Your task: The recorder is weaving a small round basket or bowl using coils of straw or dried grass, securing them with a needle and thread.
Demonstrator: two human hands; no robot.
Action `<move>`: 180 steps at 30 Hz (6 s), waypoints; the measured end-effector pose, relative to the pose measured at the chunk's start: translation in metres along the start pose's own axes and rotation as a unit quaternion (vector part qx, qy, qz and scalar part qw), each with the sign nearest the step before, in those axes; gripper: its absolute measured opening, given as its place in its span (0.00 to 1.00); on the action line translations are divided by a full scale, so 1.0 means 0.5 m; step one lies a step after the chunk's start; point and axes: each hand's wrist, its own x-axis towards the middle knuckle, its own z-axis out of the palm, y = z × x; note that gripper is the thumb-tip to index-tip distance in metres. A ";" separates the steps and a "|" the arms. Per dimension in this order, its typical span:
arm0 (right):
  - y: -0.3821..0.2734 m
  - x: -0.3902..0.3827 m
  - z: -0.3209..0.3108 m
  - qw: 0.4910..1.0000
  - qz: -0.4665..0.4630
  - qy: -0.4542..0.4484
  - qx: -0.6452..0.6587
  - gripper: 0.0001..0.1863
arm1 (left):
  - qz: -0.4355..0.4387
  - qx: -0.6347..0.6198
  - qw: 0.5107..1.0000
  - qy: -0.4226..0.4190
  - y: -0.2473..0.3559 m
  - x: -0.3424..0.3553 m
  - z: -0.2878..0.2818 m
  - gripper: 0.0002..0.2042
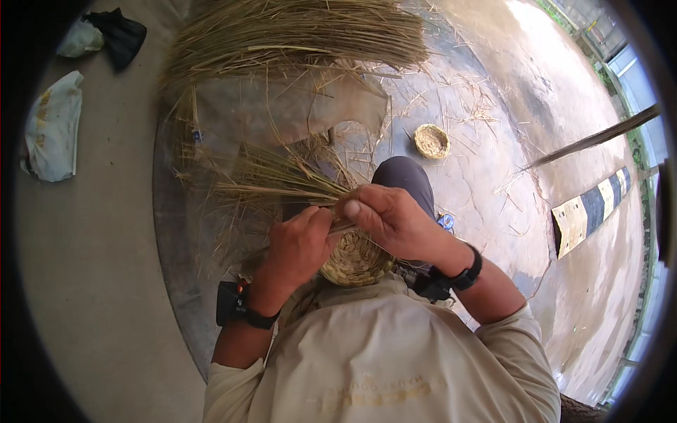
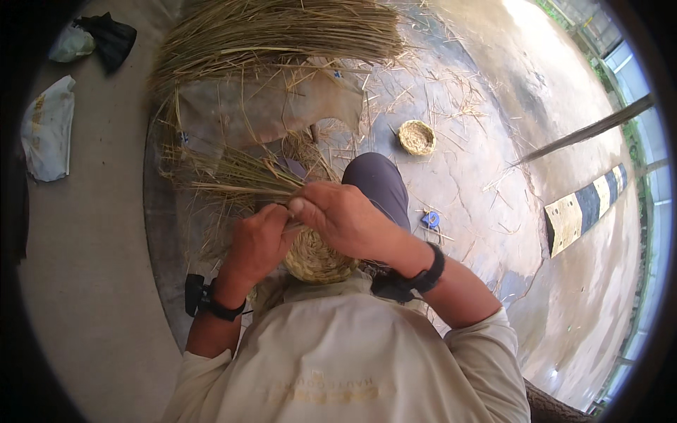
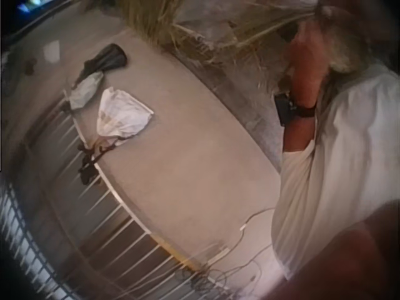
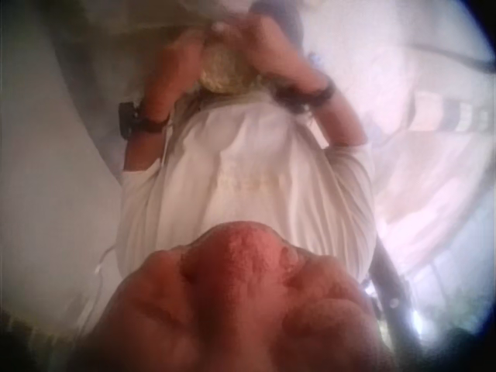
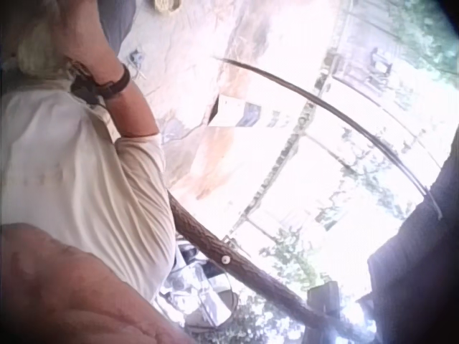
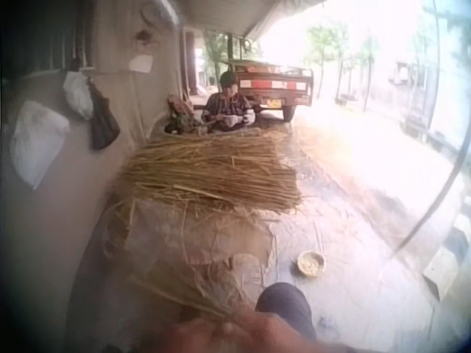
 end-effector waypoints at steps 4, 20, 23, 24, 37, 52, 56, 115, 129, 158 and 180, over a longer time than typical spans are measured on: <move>0.021 0.071 -0.115 0.988 0.101 0.117 -0.021 0.19 | -0.023 -0.022 0.999 -0.023 -0.037 -0.020 -0.005 0.12; 0.302 0.294 -0.266 0.804 0.066 0.044 -0.590 0.07 | -0.025 -0.011 0.999 0.025 -0.047 -0.039 -0.042 0.10; 0.231 0.258 -0.246 0.821 0.029 0.044 -0.569 0.05 | -0.024 0.001 0.999 0.022 -0.049 -0.023 -0.059 0.10; 0.195 0.240 -0.240 0.827 0.014 0.048 -0.559 0.05 | -0.020 0.012 0.999 0.028 -0.045 -0.013 -0.064 0.10; -0.095 0.051 -0.104 0.933 -0.056 -0.160 -0.317 0.03 | 0.128 0.042 0.990 0.046 0.013 0.057 -0.078 0.24; -0.049 -0.023 0.016 0.956 -0.032 -0.086 -0.279 0.14 | 0.050 0.087 0.995 -0.028 -0.006 -0.010 -0.065 0.16; -0.015 -0.036 0.025 0.954 -0.035 -0.129 -0.270 0.13 | 0.049 0.076 0.995 -0.050 -0.006 -0.032 -0.052 0.17; 0.097 0.044 0.007 0.977 0.072 -0.059 -0.191 0.14 | -0.044 0.060 0.973 -0.217 -0.097 0.049 -0.059 0.17; 0.113 0.014 0.013 0.961 0.239 -0.084 0.113 0.18 | 0.055 0.022 0.988 -0.142 -0.084 0.066 -0.063 0.16; 0.118 -0.015 0.041 0.986 -0.030 -0.069 -0.147 0.16 | 0.075 -0.025 0.969 -0.236 -0.076 0.087 -0.014 0.23; 0.017 -0.059 -0.012 0.932 -0.154 0.066 -0.320 0.22 | 0.002 0.024 0.997 -0.075 -0.035 -0.031 0.036 0.09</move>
